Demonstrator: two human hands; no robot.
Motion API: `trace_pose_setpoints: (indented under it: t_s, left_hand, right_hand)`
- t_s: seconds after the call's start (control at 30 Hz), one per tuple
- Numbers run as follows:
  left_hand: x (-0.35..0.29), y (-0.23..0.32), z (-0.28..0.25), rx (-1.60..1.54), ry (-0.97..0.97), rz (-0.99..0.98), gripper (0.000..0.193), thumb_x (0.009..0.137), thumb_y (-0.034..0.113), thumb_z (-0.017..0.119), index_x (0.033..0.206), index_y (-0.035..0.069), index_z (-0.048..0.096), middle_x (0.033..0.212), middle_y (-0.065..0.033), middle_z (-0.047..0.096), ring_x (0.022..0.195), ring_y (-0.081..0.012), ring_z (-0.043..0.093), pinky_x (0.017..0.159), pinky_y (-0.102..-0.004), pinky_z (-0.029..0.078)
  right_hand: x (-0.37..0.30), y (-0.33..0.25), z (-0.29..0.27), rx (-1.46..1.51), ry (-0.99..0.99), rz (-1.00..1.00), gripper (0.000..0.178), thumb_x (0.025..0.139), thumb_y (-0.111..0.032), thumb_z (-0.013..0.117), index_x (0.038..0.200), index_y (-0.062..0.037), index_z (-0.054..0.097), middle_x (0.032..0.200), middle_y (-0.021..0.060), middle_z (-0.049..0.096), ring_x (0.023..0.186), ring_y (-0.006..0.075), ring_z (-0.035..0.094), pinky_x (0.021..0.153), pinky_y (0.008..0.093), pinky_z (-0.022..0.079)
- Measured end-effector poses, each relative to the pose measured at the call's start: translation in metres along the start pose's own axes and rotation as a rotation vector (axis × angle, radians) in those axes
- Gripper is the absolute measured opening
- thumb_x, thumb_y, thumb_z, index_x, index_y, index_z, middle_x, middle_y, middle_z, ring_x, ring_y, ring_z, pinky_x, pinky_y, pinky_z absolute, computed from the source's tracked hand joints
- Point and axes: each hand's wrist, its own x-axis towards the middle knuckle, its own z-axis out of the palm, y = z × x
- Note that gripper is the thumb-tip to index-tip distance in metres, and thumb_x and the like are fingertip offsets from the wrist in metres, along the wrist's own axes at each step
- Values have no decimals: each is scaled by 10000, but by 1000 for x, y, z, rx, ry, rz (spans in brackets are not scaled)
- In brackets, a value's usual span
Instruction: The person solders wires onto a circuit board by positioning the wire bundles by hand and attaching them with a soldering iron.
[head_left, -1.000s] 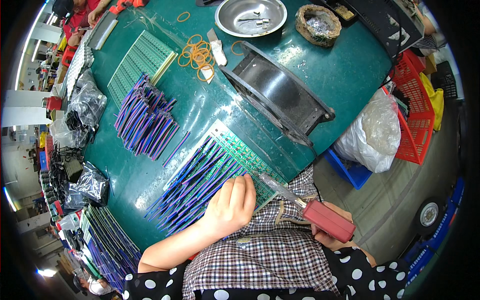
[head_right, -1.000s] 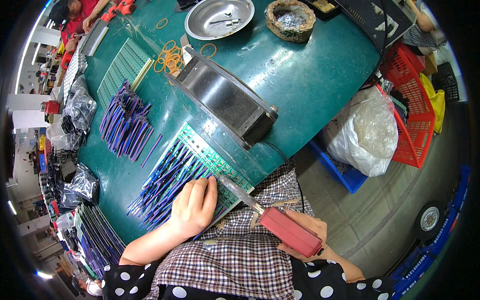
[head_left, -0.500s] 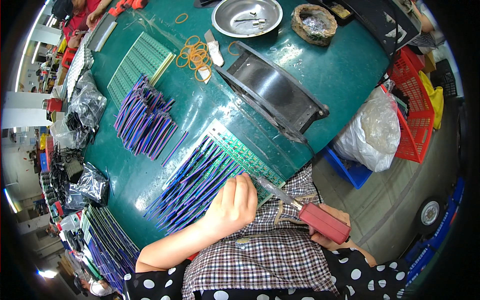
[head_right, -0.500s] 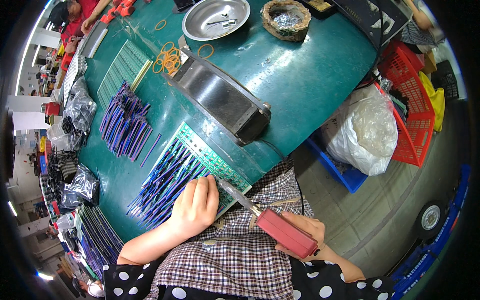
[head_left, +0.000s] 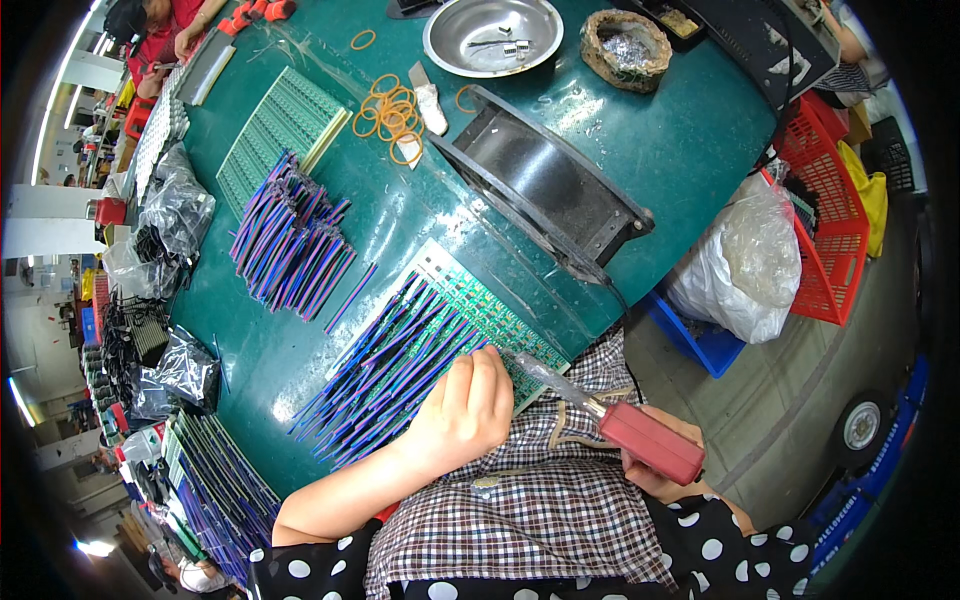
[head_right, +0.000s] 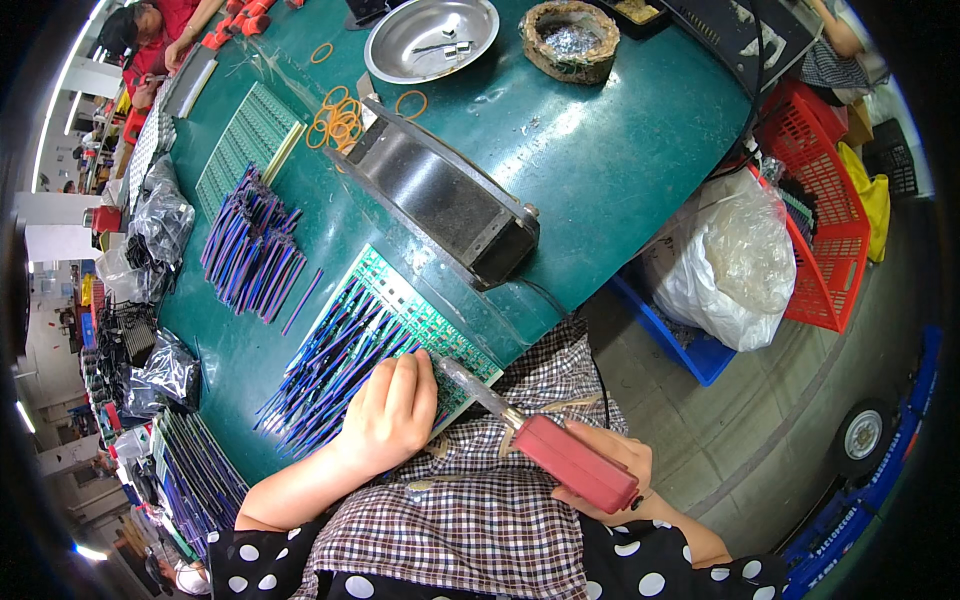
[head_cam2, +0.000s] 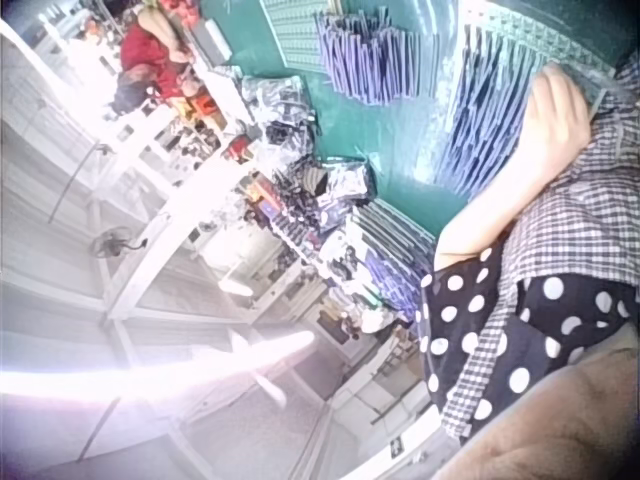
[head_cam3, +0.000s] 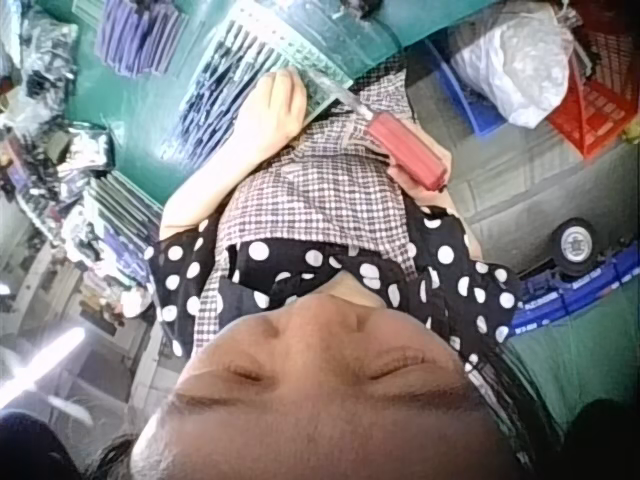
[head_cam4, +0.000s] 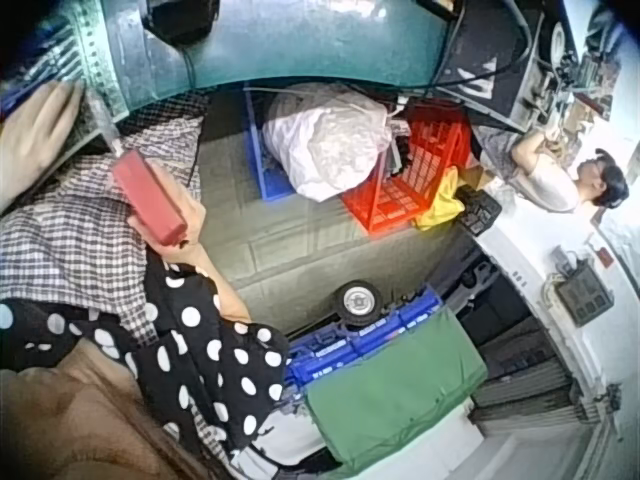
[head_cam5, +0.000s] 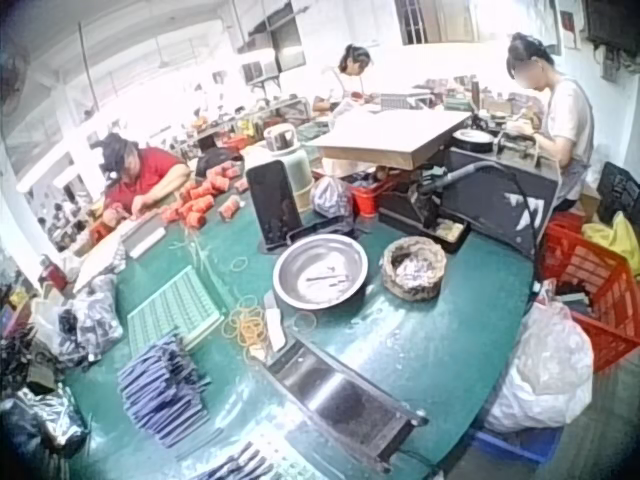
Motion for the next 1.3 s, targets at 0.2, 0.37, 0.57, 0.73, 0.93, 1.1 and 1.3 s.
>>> trace_pose_setpoints:
  t_s: [0.2, 0.37, 0.57, 0.73, 0.93, 1.1, 1.3]
  left_hand:
    - [-1, 1, -4, -2, -31, -21, 263, 741, 35, 618, 965, -104, 630, 884, -146, 601, 770, -215, 604, 616, -251, 505]
    - [4, -3, -20, -316, -126, -281, 280, 742, 41, 620, 1008, -46, 617, 905, -123, 584, 797, -247, 588, 663, -325, 509]
    - [-6, -80, 5, -200, 27, -674, 136, 794, 41, 591, 924, 2, 600, 892, -130, 577, 829, -302, 571, 738, -399, 496]
    - [-15, -93, 28, -116, -83, -575, 148, 743, 39, 607, 885, 0, 589, 869, -125, 566, 821, -294, 570, 714, -382, 497]
    - [-16, -110, 37, -220, 103, -581, 113, 798, 9, 613, 901, -3, 571, 797, -88, 582, 753, -258, 594, 668, -344, 481]
    - [-16, -111, 23, -1237, 202, -1079, 108, 908, 32, 572, 1000, -18, 598, 781, -19, 586, 655, -80, 557, 565, -226, 443]
    - [-10, -98, 7, -1576, 237, -1099, 134, 888, 17, 624, 996, -61, 645, 780, -45, 631, 650, -95, 603, 586, -215, 496]
  right_hand:
    - [-17, -3, 2, 346, 52, 353, 650, 741, -287, 804, 1196, 99, 546, 903, 151, 687, 699, 192, 693, 626, 283, 544]
    - [-25, 1, 13, 241, 158, 405, 560, 703, -132, 773, 1179, 73, 562, 923, 138, 689, 756, 219, 698, 679, 294, 553]
    - [-32, 8, 17, 194, 210, 419, 488, 647, -58, 734, 1112, 30, 613, 998, 152, 678, 846, 269, 695, 743, 311, 555]
    - [-23, -2, 17, 311, 229, 445, 486, 643, -55, 721, 1111, 28, 620, 999, 158, 678, 844, 271, 694, 741, 319, 556]
    - [-23, 0, 17, 218, 196, 384, 506, 655, -62, 724, 1137, 37, 605, 990, 157, 680, 831, 267, 696, 728, 326, 559]
    - [-29, 6, 15, 182, 198, 348, 523, 666, -77, 739, 1152, 48, 593, 985, 161, 679, 774, 257, 692, 688, 313, 557]
    - [-22, -7, 13, 572, 276, 421, 587, 678, -141, 789, 1182, 66, 572, 983, 175, 670, 755, 244, 684, 663, 302, 546]
